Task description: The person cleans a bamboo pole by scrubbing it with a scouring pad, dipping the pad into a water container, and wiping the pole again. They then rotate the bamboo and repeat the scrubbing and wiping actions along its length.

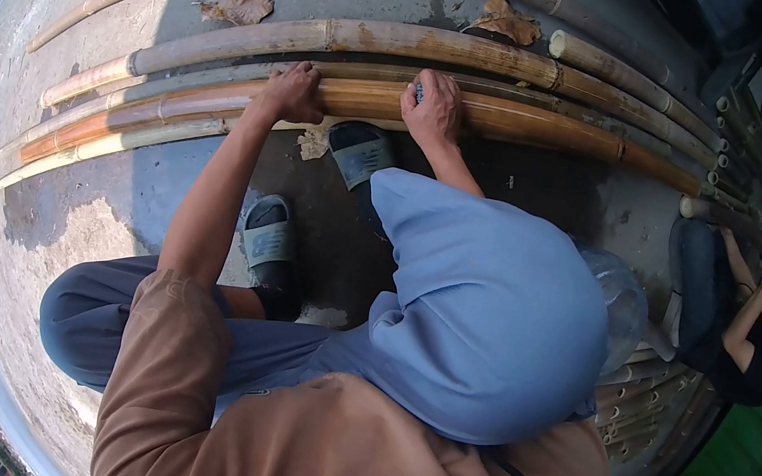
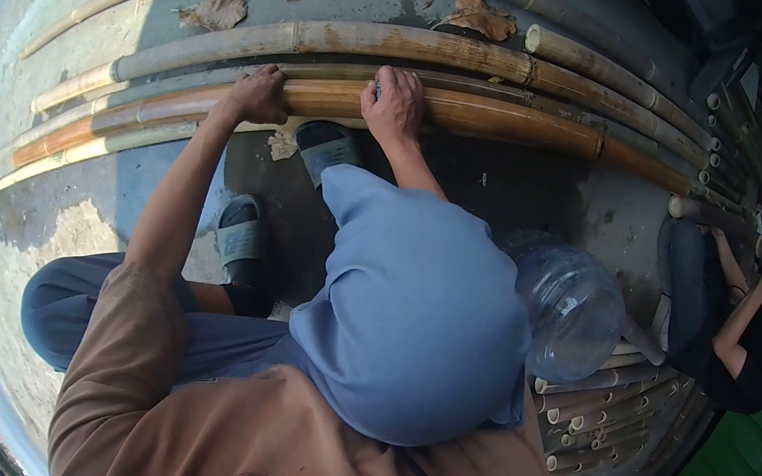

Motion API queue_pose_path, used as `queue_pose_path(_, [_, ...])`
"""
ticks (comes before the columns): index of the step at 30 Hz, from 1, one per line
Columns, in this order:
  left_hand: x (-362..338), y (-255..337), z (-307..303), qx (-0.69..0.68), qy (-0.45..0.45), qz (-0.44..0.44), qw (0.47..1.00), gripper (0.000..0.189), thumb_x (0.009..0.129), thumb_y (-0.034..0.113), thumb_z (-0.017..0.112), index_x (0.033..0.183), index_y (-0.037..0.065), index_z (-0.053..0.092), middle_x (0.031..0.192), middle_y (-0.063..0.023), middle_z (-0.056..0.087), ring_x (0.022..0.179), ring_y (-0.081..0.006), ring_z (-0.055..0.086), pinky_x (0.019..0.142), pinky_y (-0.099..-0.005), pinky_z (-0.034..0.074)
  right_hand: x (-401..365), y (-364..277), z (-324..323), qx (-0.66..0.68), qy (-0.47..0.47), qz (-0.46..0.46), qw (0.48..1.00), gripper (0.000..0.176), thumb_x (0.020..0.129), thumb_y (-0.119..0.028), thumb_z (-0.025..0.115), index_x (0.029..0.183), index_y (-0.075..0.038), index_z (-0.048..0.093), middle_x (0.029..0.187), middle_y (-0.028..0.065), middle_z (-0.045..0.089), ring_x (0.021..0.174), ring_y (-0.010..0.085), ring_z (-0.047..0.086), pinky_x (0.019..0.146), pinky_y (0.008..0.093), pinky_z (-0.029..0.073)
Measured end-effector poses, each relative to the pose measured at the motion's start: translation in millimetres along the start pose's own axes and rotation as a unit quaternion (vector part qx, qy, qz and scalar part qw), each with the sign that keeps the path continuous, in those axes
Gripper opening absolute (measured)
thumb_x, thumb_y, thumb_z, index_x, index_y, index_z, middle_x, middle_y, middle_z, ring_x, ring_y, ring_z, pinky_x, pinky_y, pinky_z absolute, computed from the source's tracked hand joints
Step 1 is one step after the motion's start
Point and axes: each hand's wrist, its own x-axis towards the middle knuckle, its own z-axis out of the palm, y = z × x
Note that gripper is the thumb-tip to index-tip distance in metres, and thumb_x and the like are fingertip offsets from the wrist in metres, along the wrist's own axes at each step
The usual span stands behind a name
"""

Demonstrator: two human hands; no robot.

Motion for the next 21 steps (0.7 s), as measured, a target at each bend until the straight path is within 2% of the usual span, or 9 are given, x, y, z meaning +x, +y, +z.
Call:
queue_pose_path(2, [-11, 5, -6, -0.013, 0.005, 0.012, 1.000, 0.081, 0.065, 0.040, 0.089, 0.134, 0.009, 0.059, 0.143, -0.0163, 0.058, 0.141, -0.0359, 0.052, 0.111, -0.0590, 0.046, -3, 23, -20, 0.004, -0.037, 0.029, 0.999, 0.014, 0.085, -0.012, 0.069, 0.091, -0.006, 0.058, 0.084, 0.0166, 0.065, 0.087, 0.0411, 0.065, 0.082, 0.0521, 0.052])
queue_pose_path(4, [-12, 5, -5, -0.008, 0.030, 0.020, 0.999, 0.080, 0.065, 0.038, 0.091, 0.132, 0.009, 0.060, 0.144, -0.0156, 0.058, 0.141, -0.0360, 0.052, 0.111, -0.0571, 0.047, -15, 71, -41, -0.045, 0.025, 0.060, 0.997, 0.011, 0.086, -0.011, 0.067, 0.093, -0.006, 0.060, 0.085, 0.0172, 0.067, 0.086, 0.0418, 0.066, 0.082, 0.0533, 0.052])
queue_pose_path(8, [-15, 16, -8, 0.007, 0.061, 0.015, 0.998, 0.085, 0.062, 0.044, 0.096, 0.130, 0.010, 0.060, 0.131, -0.0130, 0.062, 0.134, -0.0350, 0.057, 0.105, -0.0567, 0.049, -24, 146, -97, -0.172, 0.067, 0.140, 0.973, 0.011, 0.086, -0.012, 0.063, 0.095, -0.005, 0.061, 0.088, 0.0203, 0.068, 0.087, 0.0462, 0.065, 0.081, 0.0570, 0.052])
queue_pose_path(11, [-12, 20, -10, 0.014, 0.047, -0.002, 0.999, 0.090, 0.061, 0.050, 0.098, 0.132, 0.009, 0.061, 0.134, -0.0124, 0.063, 0.135, -0.0338, 0.057, 0.106, -0.0564, 0.049, -17, 121, -67, -0.180, 0.036, 0.116, 0.976, 0.011, 0.085, -0.011, 0.064, 0.093, -0.005, 0.059, 0.087, 0.0195, 0.065, 0.087, 0.0443, 0.064, 0.080, 0.0560, 0.051])
queue_pose_path(12, [-11, 21, -12, 0.017, 0.036, -0.007, 0.999, 0.092, 0.061, 0.051, 0.098, 0.134, 0.009, 0.061, 0.136, -0.0121, 0.063, 0.135, -0.0332, 0.057, 0.106, -0.0562, 0.049, -10, 85, -50, -0.136, 0.007, 0.113, 0.984, 0.012, 0.085, -0.011, 0.065, 0.093, -0.005, 0.058, 0.086, 0.0189, 0.065, 0.088, 0.0438, 0.064, 0.082, 0.0544, 0.051])
queue_pose_path(16, [-12, 14, -10, -0.011, 0.072, 0.016, 0.997, 0.083, 0.062, 0.046, 0.097, 0.128, 0.010, 0.061, 0.129, -0.0132, 0.064, 0.131, -0.0348, 0.059, 0.105, -0.0542, 0.049, -4, 5, 12, 0.002, -0.019, -0.038, 0.999, 0.011, 0.084, -0.006, 0.065, 0.089, -0.005, 0.055, 0.085, 0.0184, 0.063, 0.089, 0.0427, 0.064, 0.084, 0.0536, 0.051])
queue_pose_path(18, [-15, 5, -9, -0.026, 0.060, 0.037, 0.997, 0.081, 0.063, 0.045, 0.096, 0.128, 0.011, 0.061, 0.129, -0.0137, 0.064, 0.131, -0.0352, 0.059, 0.106, -0.0529, 0.049, -4, 22, -7, 0.017, -0.058, 0.000, 0.998, 0.011, 0.085, -0.007, 0.065, 0.091, -0.004, 0.056, 0.087, 0.0188, 0.064, 0.089, 0.0423, 0.065, 0.083, 0.0535, 0.051])
queue_pose_path(19, [-14, 1, 0, -0.024, 0.095, 0.047, 0.994, 0.080, 0.063, 0.042, 0.096, 0.129, 0.013, 0.061, 0.129, -0.0139, 0.064, 0.129, -0.0358, 0.060, 0.106, -0.0518, 0.049, -6, 42, -23, -0.007, -0.040, -0.003, 0.999, 0.011, 0.086, -0.009, 0.065, 0.093, -0.004, 0.058, 0.088, 0.0191, 0.065, 0.090, 0.0419, 0.065, 0.082, 0.0533, 0.052])
queue_pose_path(21, [-12, 3, 0, -0.018, 0.103, 0.042, 0.994, 0.080, 0.063, 0.042, 0.096, 0.130, 0.012, 0.061, 0.129, -0.0137, 0.064, 0.129, -0.0357, 0.060, 0.106, -0.0519, 0.049, -15, 90, -59, -0.105, 0.004, 0.071, 0.992, 0.010, 0.089, -0.010, 0.063, 0.096, -0.004, 0.060, 0.092, 0.0197, 0.067, 0.092, 0.0444, 0.066, 0.083, 0.0547, 0.053])
